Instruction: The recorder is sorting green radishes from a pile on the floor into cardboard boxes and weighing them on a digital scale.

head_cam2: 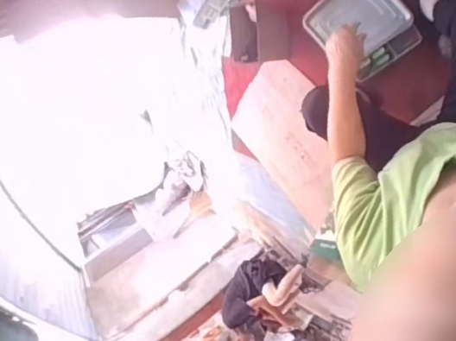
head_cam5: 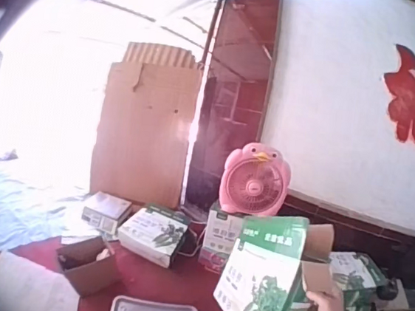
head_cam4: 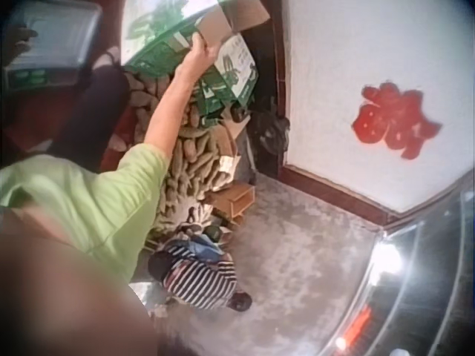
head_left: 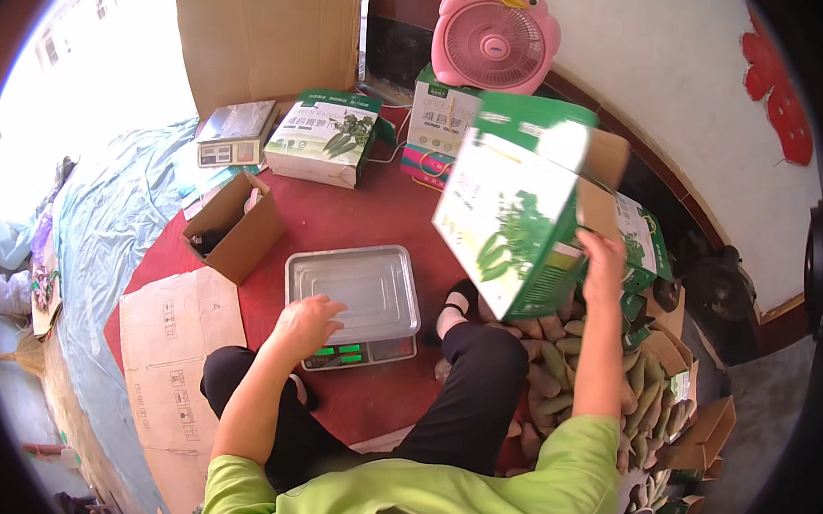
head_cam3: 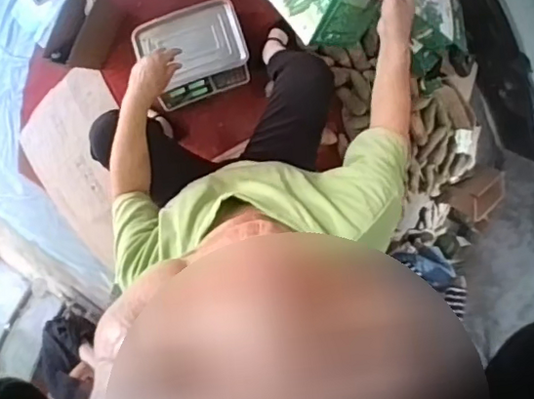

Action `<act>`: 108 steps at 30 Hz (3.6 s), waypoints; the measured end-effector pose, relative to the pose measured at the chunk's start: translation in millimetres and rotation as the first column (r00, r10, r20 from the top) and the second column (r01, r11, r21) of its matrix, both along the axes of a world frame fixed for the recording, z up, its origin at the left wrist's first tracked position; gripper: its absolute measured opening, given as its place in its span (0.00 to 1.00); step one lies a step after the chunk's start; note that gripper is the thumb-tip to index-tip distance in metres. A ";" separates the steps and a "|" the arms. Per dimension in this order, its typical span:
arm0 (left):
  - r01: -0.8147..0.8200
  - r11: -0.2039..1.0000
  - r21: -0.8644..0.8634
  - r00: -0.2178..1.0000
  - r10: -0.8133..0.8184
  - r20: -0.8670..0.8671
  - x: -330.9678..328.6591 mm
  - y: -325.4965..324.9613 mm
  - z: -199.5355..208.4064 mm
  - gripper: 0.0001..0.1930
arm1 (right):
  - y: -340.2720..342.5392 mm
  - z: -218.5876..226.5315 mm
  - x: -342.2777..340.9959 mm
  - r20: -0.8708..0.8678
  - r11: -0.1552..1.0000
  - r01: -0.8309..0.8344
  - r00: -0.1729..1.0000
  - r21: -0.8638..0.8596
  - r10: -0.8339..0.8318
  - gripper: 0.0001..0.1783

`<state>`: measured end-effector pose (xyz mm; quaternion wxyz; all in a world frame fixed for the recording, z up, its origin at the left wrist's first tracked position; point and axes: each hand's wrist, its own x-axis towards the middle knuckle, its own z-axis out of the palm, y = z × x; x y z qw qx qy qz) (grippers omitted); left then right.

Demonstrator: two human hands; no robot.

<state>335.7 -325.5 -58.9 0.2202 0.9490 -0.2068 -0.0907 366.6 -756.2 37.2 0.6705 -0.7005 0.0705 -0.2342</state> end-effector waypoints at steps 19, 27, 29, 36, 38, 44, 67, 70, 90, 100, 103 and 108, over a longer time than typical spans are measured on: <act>-0.137 0.967 -0.216 0.707 0.248 0.663 3.3 16.3 41.8 0.23 | 103.8 -159.0 84.2 -0.395 0.722 -0.638 0.611 0.267 0.686 0.19; -0.231 0.971 0.065 0.823 0.159 0.546 15.0 12.5 33.1 0.15 | 53.0 -202.3 80.8 -0.581 0.774 -0.540 0.529 0.331 0.618 0.17; -0.225 0.972 0.073 0.830 0.152 0.537 11.8 12.2 31.7 0.10 | 70.0 -185.3 79.3 -0.649 0.806 -0.521 0.515 0.282 0.560 0.16; -0.252 0.964 0.088 0.752 0.138 0.644 -2.4 8.1 44.1 0.01 | 107.0 -142.4 62.8 -0.773 0.865 -0.489 0.504 0.113 0.386 0.17; -0.289 0.954 0.083 0.739 0.167 0.653 -8.4 10.7 43.7 0.01 | 104.1 -164.1 68.0 -0.752 0.841 -0.534 0.516 0.092 0.410 0.17; -0.308 0.941 0.139 0.824 0.191 0.534 -19.9 3.9 38.8 0.01 | 99.9 -194.0 78.8 -0.742 0.847 -0.531 0.566 0.005 0.359 0.19; -0.326 0.888 0.323 0.907 0.199 0.371 -24.6 -10.6 26.6 0.13 | 20.2 -145.5 35.1 -0.543 0.916 -0.400 0.777 -0.036 0.318 0.16; -0.339 0.885 0.318 0.905 0.215 0.367 -23.4 -8.9 22.6 0.13 | -5.8 -163.3 -15.0 -0.660 0.964 -0.263 0.731 -0.040 0.173 0.17; -0.315 0.909 0.272 0.902 0.198 0.383 -21.7 -1.7 12.6 0.14 | -6.6 -353.4 -267.0 -0.755 0.693 -0.334 0.445 -0.639 -0.482 0.35; -0.326 0.918 0.226 0.907 0.236 0.349 -26.3 -13.2 22.5 0.16 | 4.3 -374.2 -236.7 -0.712 0.368 -0.630 0.467 -0.684 -0.524 0.22; -0.352 0.904 0.242 0.898 0.253 0.361 -27.7 -9.4 23.1 0.17 | 5.2 -365.3 -239.3 -0.694 0.378 -0.599 0.477 -0.706 -0.539 0.16; -0.335 0.902 0.271 0.910 0.235 0.342 -27.7 -8.2 27.5 0.16 | -33.2 -376.0 -243.1 -0.726 0.768 -0.091 0.410 -0.634 -0.552 0.30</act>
